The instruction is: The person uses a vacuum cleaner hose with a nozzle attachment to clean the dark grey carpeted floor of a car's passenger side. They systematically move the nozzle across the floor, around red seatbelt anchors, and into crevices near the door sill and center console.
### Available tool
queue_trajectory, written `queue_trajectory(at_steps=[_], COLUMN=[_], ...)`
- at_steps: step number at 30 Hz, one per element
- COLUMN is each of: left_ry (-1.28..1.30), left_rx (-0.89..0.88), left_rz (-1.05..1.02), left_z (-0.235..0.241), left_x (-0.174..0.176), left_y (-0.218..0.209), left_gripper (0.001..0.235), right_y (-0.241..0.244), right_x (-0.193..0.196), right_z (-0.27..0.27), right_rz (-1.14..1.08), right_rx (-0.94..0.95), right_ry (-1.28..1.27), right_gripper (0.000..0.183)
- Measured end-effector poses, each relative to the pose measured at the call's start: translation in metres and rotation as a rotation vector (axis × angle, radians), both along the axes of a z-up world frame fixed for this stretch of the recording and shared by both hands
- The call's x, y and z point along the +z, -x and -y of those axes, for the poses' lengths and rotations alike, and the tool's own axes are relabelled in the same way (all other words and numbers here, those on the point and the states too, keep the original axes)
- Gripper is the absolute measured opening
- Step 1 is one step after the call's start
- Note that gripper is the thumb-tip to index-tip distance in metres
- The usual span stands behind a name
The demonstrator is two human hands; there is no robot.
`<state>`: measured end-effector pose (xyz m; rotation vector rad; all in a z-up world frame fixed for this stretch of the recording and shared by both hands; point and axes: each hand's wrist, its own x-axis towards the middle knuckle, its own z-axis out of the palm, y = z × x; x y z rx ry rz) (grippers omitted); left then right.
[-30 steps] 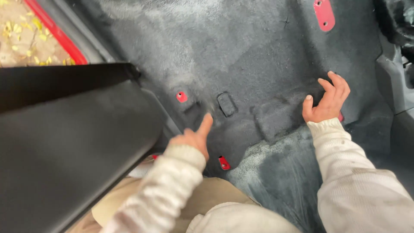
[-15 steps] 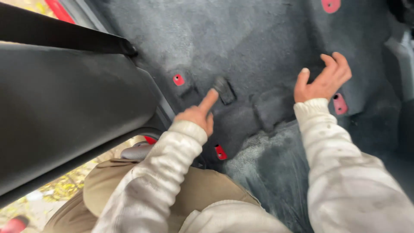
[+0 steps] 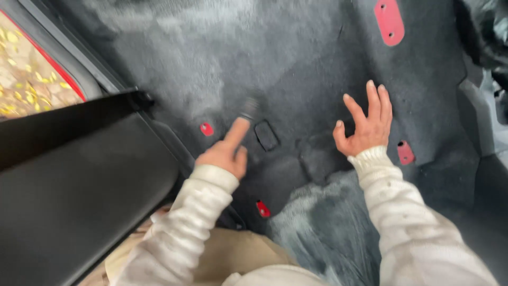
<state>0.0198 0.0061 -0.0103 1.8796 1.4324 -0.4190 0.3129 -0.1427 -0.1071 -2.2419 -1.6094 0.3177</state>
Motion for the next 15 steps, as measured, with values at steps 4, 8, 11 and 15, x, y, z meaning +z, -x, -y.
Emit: queue_trajectory(at_steps=[4, 8, 11, 15], left_ry=[0.173, 0.121, 0.150, 0.018], left_rx=[-0.071, -0.086, -0.076, -0.083], left_rz=[-0.047, -0.079, -0.034, 0.090], left_z=[0.000, -0.008, -0.008, 0.000], left_x=[0.011, 0.004, -0.013, -0.014], left_y=[-0.032, -0.025, -0.043, -0.033], left_gripper=[0.075, 0.068, 0.070, 0.063], right_y=[-0.003, 0.000, -0.010, 0.001], right_x=[-0.001, 0.003, 0.004, 0.005], right_z=[-0.003, -0.003, -0.009, -0.006], right_rz=[-0.007, -0.013, 0.015, -0.019], right_rx=[0.026, 0.016, -0.003, 0.023], right_ry=[-0.018, -0.032, -0.046, -0.009], right_gripper=[0.053, 0.056, 0.056, 0.058])
